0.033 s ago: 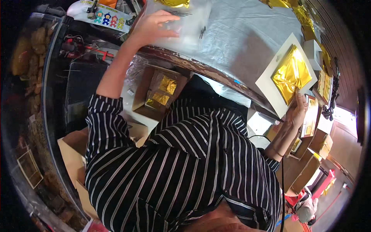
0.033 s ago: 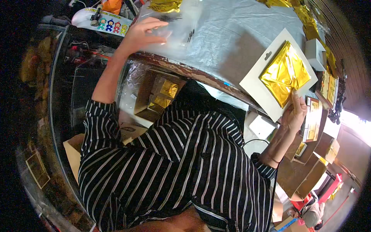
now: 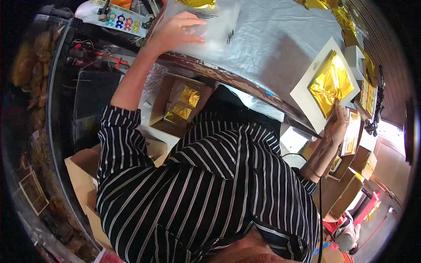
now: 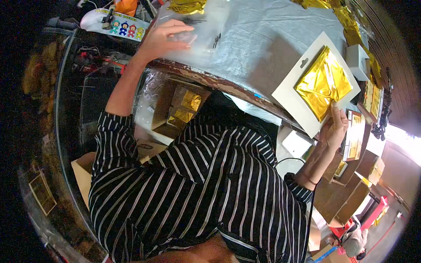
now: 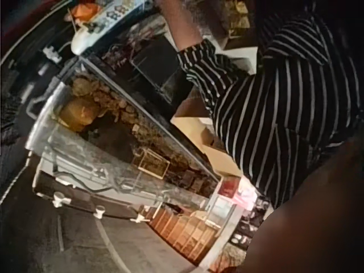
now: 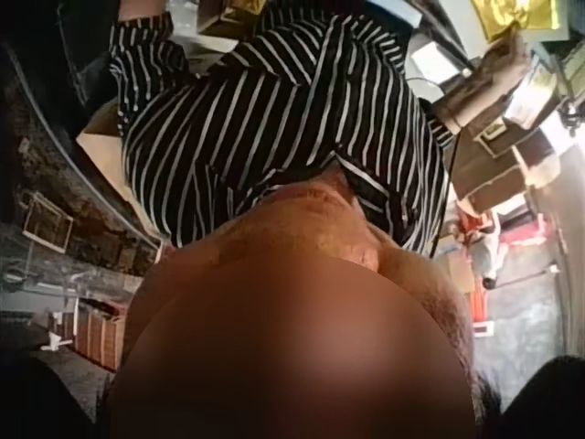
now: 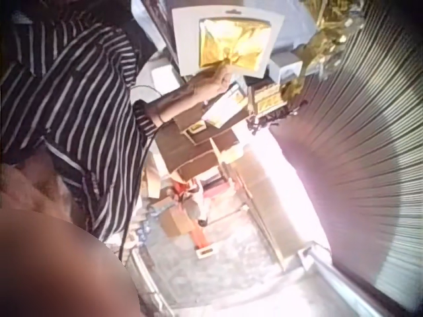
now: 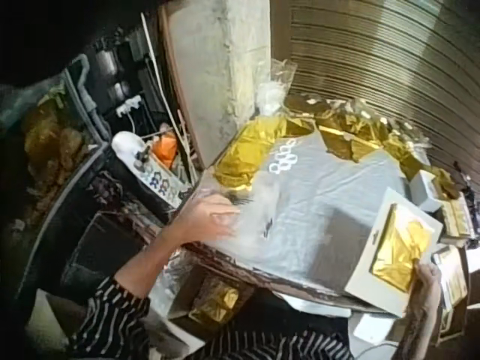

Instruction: Folding and flattening gold foil sheets and star-shaped balloons on a workstation.

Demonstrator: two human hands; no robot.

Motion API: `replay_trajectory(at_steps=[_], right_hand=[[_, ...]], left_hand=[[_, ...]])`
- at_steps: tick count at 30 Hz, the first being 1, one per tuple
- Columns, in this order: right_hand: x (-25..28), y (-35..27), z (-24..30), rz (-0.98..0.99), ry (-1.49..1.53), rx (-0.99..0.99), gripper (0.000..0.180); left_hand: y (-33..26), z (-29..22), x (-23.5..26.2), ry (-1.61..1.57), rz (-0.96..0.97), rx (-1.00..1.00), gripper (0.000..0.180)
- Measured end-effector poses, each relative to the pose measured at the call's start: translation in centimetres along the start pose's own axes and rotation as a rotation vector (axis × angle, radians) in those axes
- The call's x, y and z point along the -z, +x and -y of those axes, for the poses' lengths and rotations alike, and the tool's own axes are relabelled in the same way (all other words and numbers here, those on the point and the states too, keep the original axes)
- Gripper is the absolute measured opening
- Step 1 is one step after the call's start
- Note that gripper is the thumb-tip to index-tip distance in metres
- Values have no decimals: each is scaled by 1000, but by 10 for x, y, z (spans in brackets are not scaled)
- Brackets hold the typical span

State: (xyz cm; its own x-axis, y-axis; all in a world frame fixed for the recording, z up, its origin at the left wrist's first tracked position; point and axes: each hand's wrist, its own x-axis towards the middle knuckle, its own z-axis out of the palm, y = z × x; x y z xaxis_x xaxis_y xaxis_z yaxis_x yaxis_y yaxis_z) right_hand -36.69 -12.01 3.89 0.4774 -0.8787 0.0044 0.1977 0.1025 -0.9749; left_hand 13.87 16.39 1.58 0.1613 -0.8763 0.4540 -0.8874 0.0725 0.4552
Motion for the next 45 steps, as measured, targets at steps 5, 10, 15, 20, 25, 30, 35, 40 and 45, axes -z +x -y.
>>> replay_trajectory(at_steps=[5, 10, 15, 20, 25, 30, 35, 40, 45], right_hand=[[-20, 0, 10, -16, 5, -11, 21], [-44, 10, -2, 7, 55, 16, 22], [-124, 6, 17, 26, 73, -13, 10], [-154, 35, 17, 43, -64, 77, 20], [-165, 62, 25, 185, 48, 10, 31], [-192, 76, 43, 183, 106, 37, 30], [-178, 80, 47, 346, 1, 131, 17], [-133, 77, 43, 218, -115, -55, 17], [-54, 71, 31, 261, -203, -147, 16]], left_hand=[[3, 13, 2, -216, 130, 190, 40], [5, 24, 1, -357, 179, 256, 31], [20, 8, 5, -435, 228, 318, 21], [22, 14, 1, -466, 223, 287, 21], [20, 10, 1, -344, 267, 283, 21], [14, 18, 2, -297, 300, 272, 16], [20, 26, 0, -337, 302, 383, 24], [61, 7, 19, -406, 281, 400, 19], [112, -53, 1, -230, 192, 129, 18]])
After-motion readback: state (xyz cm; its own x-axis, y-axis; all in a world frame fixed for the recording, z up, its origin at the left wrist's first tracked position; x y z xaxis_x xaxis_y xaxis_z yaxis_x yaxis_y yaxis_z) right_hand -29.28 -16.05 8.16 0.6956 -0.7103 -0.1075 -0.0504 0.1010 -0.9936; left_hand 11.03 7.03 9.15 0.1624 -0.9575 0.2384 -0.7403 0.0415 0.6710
